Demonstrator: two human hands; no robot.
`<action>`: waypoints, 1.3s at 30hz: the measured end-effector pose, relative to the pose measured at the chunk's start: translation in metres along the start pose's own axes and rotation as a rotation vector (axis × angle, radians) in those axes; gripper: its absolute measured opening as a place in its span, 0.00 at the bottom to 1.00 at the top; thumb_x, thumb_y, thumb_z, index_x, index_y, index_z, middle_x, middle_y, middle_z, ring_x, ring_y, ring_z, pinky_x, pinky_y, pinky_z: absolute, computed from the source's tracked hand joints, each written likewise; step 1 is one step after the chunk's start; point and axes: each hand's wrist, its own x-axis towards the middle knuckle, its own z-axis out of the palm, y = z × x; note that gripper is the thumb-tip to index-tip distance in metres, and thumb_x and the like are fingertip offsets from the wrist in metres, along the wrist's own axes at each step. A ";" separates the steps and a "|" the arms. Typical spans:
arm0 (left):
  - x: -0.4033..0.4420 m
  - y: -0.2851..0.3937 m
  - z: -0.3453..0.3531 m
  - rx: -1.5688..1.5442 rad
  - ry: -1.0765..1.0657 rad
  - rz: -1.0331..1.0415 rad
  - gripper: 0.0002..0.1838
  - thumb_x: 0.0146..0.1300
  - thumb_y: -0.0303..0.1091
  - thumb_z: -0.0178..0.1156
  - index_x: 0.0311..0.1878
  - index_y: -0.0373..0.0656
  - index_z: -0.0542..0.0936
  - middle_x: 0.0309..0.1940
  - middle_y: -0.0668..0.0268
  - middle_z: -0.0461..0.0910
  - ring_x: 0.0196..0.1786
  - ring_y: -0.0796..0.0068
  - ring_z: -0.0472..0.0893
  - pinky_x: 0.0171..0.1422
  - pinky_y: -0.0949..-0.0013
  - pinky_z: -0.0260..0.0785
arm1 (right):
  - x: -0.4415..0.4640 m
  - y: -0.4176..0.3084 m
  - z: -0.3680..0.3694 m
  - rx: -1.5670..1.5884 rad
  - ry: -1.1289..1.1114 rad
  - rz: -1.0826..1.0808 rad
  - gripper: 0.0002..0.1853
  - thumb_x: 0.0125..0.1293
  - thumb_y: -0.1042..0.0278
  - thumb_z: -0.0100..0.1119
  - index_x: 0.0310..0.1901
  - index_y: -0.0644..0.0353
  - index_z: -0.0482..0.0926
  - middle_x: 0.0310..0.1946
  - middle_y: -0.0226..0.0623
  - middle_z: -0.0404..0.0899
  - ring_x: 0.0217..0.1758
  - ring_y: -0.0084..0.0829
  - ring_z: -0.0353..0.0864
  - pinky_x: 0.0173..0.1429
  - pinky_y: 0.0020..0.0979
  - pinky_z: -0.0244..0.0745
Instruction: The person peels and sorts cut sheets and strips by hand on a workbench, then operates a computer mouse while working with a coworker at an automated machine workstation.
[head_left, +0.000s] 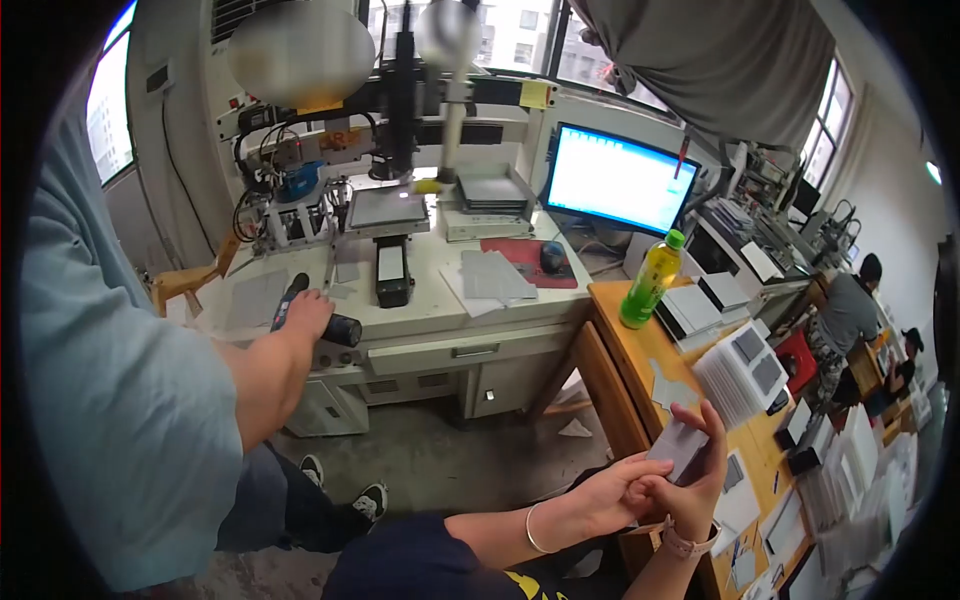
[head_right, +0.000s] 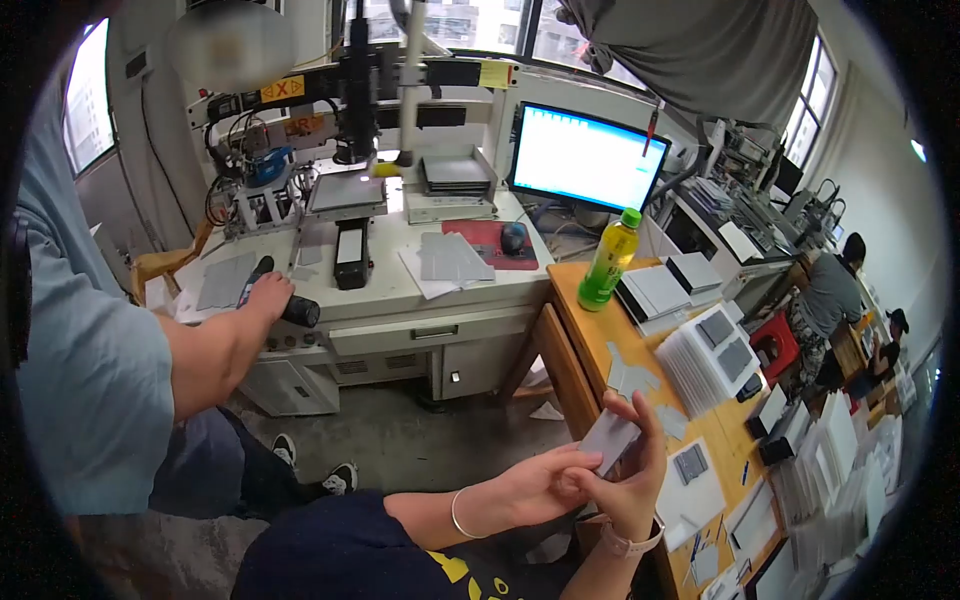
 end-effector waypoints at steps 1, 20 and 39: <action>0.005 0.001 -0.015 -0.079 -0.124 -0.037 0.09 0.66 0.29 0.57 0.48 0.42 0.73 0.33 0.72 0.76 0.33 0.85 0.76 0.42 0.78 0.71 | 0.000 0.000 -0.002 -0.016 -0.001 -0.005 0.56 0.35 0.68 0.82 0.68 0.63 0.59 0.58 0.48 0.72 0.63 0.36 0.70 0.67 0.34 0.61; 0.013 0.025 -0.056 0.575 0.100 -0.030 0.27 0.65 0.31 0.60 0.64 0.30 0.65 0.52 0.61 0.76 0.50 0.77 0.77 0.55 0.73 0.72 | -0.010 0.011 -0.010 -0.499 -0.223 0.186 0.33 0.39 0.78 0.72 0.53 0.66 0.74 0.43 0.44 0.81 0.47 0.35 0.82 0.53 0.32 0.76; 0.010 0.035 -0.073 0.383 0.006 -0.123 0.17 0.68 0.35 0.55 0.55 0.36 0.73 0.45 0.60 0.80 0.43 0.76 0.81 0.47 0.74 0.75 | -0.014 0.019 -0.006 -0.461 -0.245 0.133 0.44 0.39 0.79 0.76 0.63 0.64 0.67 0.56 0.45 0.74 0.56 0.37 0.78 0.55 0.31 0.77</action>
